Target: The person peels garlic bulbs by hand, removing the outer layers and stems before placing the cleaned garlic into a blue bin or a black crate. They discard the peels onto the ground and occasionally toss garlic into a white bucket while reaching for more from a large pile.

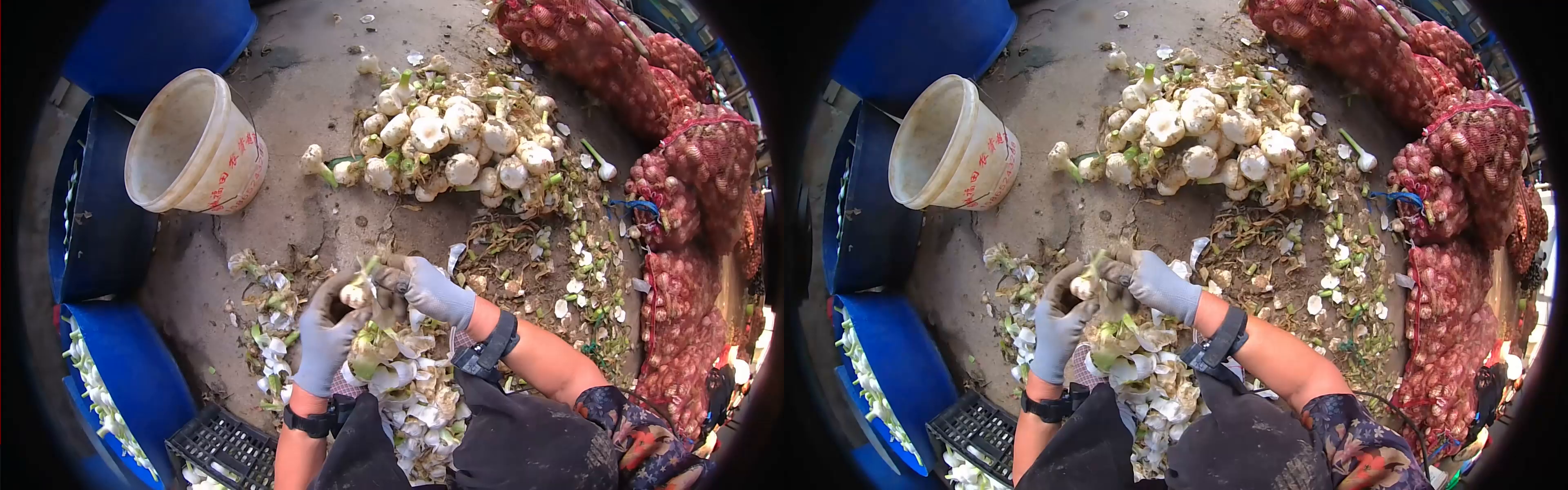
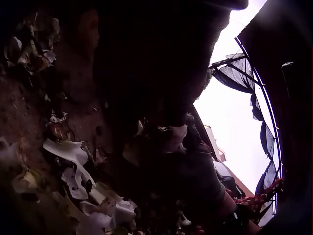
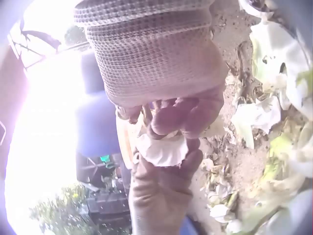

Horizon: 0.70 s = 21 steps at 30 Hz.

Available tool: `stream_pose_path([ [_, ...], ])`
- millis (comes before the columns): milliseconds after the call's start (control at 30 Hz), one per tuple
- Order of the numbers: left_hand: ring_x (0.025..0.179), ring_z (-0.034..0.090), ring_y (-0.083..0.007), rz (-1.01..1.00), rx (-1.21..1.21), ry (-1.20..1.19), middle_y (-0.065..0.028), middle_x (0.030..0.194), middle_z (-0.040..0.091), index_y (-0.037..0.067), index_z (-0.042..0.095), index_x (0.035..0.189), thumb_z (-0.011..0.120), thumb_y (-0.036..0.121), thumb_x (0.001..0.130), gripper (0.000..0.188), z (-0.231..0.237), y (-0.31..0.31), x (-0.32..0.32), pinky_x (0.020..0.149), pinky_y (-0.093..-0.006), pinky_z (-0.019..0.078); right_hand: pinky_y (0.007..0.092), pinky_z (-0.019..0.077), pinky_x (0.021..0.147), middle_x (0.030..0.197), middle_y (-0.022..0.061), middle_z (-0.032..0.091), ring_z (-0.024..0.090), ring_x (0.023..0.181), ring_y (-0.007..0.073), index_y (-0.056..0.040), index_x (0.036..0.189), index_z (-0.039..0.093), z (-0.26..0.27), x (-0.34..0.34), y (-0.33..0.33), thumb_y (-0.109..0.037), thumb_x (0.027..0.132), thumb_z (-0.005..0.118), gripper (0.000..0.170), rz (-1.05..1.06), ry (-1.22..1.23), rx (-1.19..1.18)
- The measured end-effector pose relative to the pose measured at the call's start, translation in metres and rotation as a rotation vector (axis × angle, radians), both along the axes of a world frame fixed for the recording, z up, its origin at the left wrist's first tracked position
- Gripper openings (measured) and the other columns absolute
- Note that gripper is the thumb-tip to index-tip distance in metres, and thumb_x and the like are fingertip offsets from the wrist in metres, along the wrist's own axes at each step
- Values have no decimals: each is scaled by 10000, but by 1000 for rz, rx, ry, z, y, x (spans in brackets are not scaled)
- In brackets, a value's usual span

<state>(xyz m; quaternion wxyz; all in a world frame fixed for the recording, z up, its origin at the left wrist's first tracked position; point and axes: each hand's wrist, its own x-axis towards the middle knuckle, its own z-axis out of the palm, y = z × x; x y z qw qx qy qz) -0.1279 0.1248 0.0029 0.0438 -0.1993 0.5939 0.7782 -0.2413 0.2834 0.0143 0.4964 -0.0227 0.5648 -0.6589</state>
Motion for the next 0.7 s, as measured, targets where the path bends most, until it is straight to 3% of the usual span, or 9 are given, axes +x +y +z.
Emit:
stream_pose_path([
  [33, 1082, 574, -157, -32, 16, 11, -68, 1197, 583, -22, 468, 1314, 754, 98, 791, 608, 3, 1, 0, 933, -298, 486, 208, 451, 546, 735, -14, 619, 547, 617, 37, -24, 1045, 625, 0, 1, 3, -258, 945, 586, 258, 171, -3, 123],
  [100, 1070, 571, -140, -95, -206, 27, -65, 1187, 591, -32, 474, 1306, 763, 107, 787, 610, -10, -1, 5, 931, -282, 477, 231, 453, 546, 772, -3, 627, 539, 626, 54, -5, 1012, 624, -7, 12, -2, -260, 961, 569, 266, 85, 62, 101],
  [200, 1066, 574, -137, -1, -178, -12, -67, 1194, 590, -33, 483, 1298, 750, 75, 789, 584, -9, 3, 17, 935, -280, 474, 226, 456, 553, 815, 3, 629, 549, 665, 53, 7, 1038, 617, -10, 26, -11, -216, 969, 548, 244, 96, 205, 126],
  [267, 1063, 580, -138, -99, -475, 28, -70, 1193, 593, -30, 492, 1289, 735, 26, 787, 561, -3, 5, 17, 930, -282, 480, 244, 475, 595, 861, 14, 628, 552, 711, 63, 14, 1092, 595, -1, 26, -7, -183, 972, 535, 239, 76, 142, 94],
  [300, 1063, 580, -138, -98, -477, 24, -70, 1193, 593, -30, 492, 1289, 735, 26, 787, 561, -2, 6, 16, 930, -282, 480, 244, 475, 595, 861, 14, 628, 552, 711, 63, 14, 1092, 595, -1, 26, -4, -183, 972, 535, 239, 77, 138, 91],
  [400, 1043, 588, -136, 34, 16, -31, -67, 1190, 594, -21, 523, 1252, 741, -9, 762, 536, 6, 6, 8, 917, -280, 489, 260, 487, 753, 972, 39, 645, 562, 827, 85, 10, 1178, 550, 2, 27, 0, -160, 971, 533, 269, 117, 61, 160],
  [567, 1015, 599, -137, 7, -128, -13, -69, 1151, 615, -20, 549, 1216, 754, -5, 747, 512, -1, 0, 3, 910, -282, 492, 260, 493, 749, 968, 49, 651, 573, 801, 86, 24, 1132, 583, -5, 21, 0, -139, 945, 565, 249, 59, 83, 65],
  [633, 997, 607, -138, -106, -421, 106, -66, 1126, 626, -20, 550, 1216, 740, -31, 740, 513, -11, -1, 5, 901, -284, 496, 263, 489, 746, 920, 37, 660, 579, 813, 96, 30, 1077, 614, -16, 21, -1, -134, 933, 575, 221, 43, 191, 80],
  [700, 959, 624, -153, -40, -250, 56, -79, 1102, 630, -20, 543, 1222, 712, -10, 767, 485, -10, 1, 11, 812, -290, 534, 238, 455, 642, 878, -4, 640, 534, 739, 57, 8, 1091, 637, -15, 19, -1, -184, 916, 610, 261, 86, 137, 135],
])
